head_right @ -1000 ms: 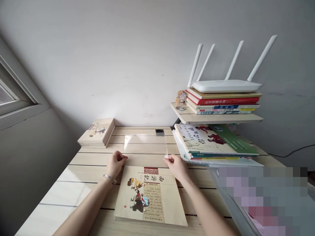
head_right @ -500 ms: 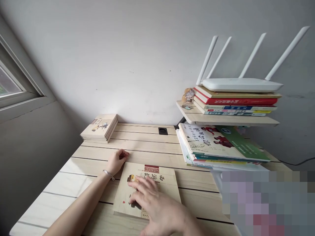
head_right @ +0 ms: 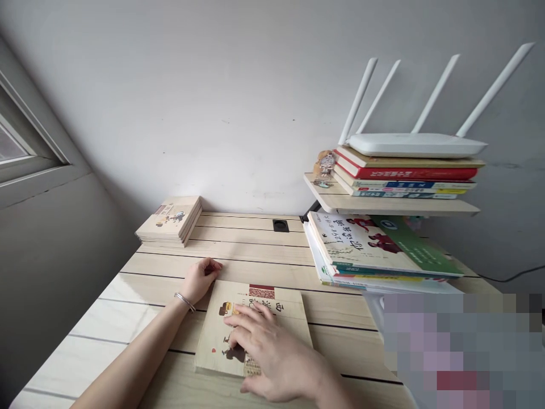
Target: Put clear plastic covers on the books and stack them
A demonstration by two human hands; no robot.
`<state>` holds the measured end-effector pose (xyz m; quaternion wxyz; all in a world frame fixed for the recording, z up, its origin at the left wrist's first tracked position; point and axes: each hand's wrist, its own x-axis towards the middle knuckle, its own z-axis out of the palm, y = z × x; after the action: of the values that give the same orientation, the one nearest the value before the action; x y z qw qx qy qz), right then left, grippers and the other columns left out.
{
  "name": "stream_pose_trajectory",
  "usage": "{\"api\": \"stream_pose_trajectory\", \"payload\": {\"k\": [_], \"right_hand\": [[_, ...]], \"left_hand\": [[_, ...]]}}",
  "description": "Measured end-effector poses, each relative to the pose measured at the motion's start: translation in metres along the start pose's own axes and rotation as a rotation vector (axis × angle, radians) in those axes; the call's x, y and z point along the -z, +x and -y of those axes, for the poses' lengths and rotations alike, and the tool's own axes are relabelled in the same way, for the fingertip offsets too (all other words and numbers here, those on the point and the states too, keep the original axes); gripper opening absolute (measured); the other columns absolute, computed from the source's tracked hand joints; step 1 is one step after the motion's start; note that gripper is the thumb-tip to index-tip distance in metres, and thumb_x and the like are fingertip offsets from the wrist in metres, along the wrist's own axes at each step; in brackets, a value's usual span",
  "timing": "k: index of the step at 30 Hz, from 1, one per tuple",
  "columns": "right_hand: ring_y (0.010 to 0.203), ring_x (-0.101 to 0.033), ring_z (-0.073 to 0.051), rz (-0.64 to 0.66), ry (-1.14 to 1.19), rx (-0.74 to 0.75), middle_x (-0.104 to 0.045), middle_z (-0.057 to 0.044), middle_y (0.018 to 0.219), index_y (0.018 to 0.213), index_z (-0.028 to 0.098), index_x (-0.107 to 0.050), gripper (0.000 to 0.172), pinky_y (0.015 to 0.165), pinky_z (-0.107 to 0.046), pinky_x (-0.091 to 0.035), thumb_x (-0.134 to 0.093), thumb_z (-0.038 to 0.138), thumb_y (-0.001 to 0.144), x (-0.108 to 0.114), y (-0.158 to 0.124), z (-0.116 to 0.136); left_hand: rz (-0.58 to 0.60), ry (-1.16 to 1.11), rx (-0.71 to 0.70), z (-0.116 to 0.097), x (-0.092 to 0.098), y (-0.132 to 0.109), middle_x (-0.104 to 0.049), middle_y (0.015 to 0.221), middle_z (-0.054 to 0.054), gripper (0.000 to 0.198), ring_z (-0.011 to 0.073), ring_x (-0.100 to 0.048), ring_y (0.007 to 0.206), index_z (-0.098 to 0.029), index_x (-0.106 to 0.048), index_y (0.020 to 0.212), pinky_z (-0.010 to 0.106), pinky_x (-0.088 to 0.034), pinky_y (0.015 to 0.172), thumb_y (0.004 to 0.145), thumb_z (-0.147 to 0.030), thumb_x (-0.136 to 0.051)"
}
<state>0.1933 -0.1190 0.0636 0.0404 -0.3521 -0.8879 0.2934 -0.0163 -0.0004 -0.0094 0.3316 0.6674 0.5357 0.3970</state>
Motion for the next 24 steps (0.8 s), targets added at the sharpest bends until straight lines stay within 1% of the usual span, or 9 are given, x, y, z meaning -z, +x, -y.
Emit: {"api": "stream_pose_trajectory", "payload": {"k": [2, 5, 8, 10, 13, 17, 19, 22, 24], "right_hand": [[0.130, -0.030, -0.025, -0.040, 0.004, 0.028, -0.045, -0.003, 0.136, 0.105, 0.023, -0.061, 0.039, 0.110, -0.043, -0.015, -0.068, 0.032, 0.068, 0.001, -0.002, -0.002], [0.120, -0.045, -0.021, -0.125, 0.018, 0.064, -0.056, -0.003, 0.126, 0.104, 0.022, -0.063, 0.033, 0.105, -0.035, -0.028, -0.065, 0.033, 0.072, 0.003, -0.007, -0.003], [0.103, -0.058, -0.017, -0.217, -0.015, 0.049, -0.065, -0.003, 0.110, 0.102, 0.022, -0.065, 0.025, 0.092, -0.029, -0.041, -0.058, 0.032, 0.080, 0.008, -0.015, 0.000], [0.089, -0.063, -0.016, -0.290, -0.071, 0.012, -0.069, -0.001, 0.098, 0.098, 0.024, -0.067, 0.021, 0.081, -0.026, -0.045, -0.051, 0.029, 0.085, 0.013, -0.022, 0.000], [0.071, -0.063, -0.014, -0.427, -0.178, -0.147, -0.070, 0.002, 0.080, 0.084, 0.026, -0.067, 0.022, 0.064, -0.024, -0.044, -0.046, 0.027, 0.088, 0.022, -0.033, -0.007], [0.053, -0.055, -0.016, -0.649, -0.311, -0.487, -0.062, 0.001, 0.060, 0.064, 0.023, -0.058, 0.026, 0.048, -0.025, -0.036, -0.052, 0.042, 0.081, 0.036, -0.036, -0.031], [0.056, -0.056, -0.017, -0.773, -0.322, -0.562, -0.062, 0.000, 0.064, 0.066, 0.023, -0.056, 0.024, 0.050, -0.026, -0.037, -0.056, 0.044, 0.078, 0.043, -0.031, -0.044], [0.072, -0.058, -0.018, -0.938, -0.223, -0.498, -0.063, -0.002, 0.081, 0.077, 0.023, -0.057, 0.017, 0.063, -0.028, -0.042, -0.060, 0.040, 0.075, 0.048, -0.020, -0.059], [0.078, -0.058, -0.020, -1.057, -0.111, -0.467, -0.062, -0.003, 0.087, 0.082, 0.022, -0.057, 0.023, 0.070, -0.030, -0.044, -0.063, 0.040, 0.070, 0.047, -0.013, -0.067]], "left_hand": [[-0.003, -0.005, -0.004, 0.001, 0.000, 0.000, -0.069, 0.084, 0.003, 0.012, 0.0160, -0.063, 0.077, -0.019, -0.056, 0.068, 0.029, -0.049, 0.074, 0.065, -0.009, -0.051], [-0.009, -0.005, -0.003, 0.002, -0.001, 0.001, -0.070, 0.085, 0.004, 0.015, 0.0169, -0.063, 0.077, -0.019, -0.059, 0.069, 0.030, -0.049, 0.074, 0.064, -0.007, -0.051], [-0.019, 0.006, 0.009, 0.004, -0.001, 0.002, -0.070, 0.084, 0.005, 0.018, 0.0176, -0.063, 0.078, -0.019, -0.062, 0.070, 0.031, -0.049, 0.075, 0.063, -0.006, -0.051], [-0.025, -0.014, 0.015, 0.006, -0.001, 0.002, -0.071, 0.085, 0.004, 0.020, 0.0178, -0.064, 0.079, -0.019, -0.064, 0.071, 0.031, -0.048, 0.077, 0.063, -0.005, -0.051], [-0.026, -0.075, 0.017, 0.005, -0.001, 0.002, -0.071, 0.090, 0.004, 0.022, 0.0174, -0.064, 0.079, -0.019, -0.066, 0.072, 0.030, -0.048, 0.077, 0.062, -0.005, -0.052], [-0.015, -0.046, -0.053, 0.000, -0.001, -0.001, -0.070, 0.094, 0.005, 0.027, 0.0187, -0.062, 0.082, -0.019, -0.067, 0.074, 0.030, -0.047, 0.077, 0.061, -0.003, -0.049], [-0.003, -0.050, -0.126, -0.002, -0.001, -0.001, -0.068, 0.097, 0.005, 0.031, 0.0199, -0.061, 0.089, -0.019, -0.068, 0.076, 0.030, -0.046, 0.079, 0.061, -0.002, -0.047], [0.001, -0.133, -0.163, -0.002, -0.002, -0.001, -0.066, 0.103, 0.006, 0.033, 0.0203, -0.058, 0.098, -0.018, -0.068, 0.080, 0.030, -0.044, 0.085, 0.062, -0.003, -0.045], [0.017, -0.217, -0.121, -0.001, -0.003, 0.000, -0.066, 0.102, 0.006, 0.033, 0.0204, -0.058, 0.101, -0.017, -0.067, 0.085, 0.030, -0.044, 0.087, 0.065, -0.005, -0.044]]}}
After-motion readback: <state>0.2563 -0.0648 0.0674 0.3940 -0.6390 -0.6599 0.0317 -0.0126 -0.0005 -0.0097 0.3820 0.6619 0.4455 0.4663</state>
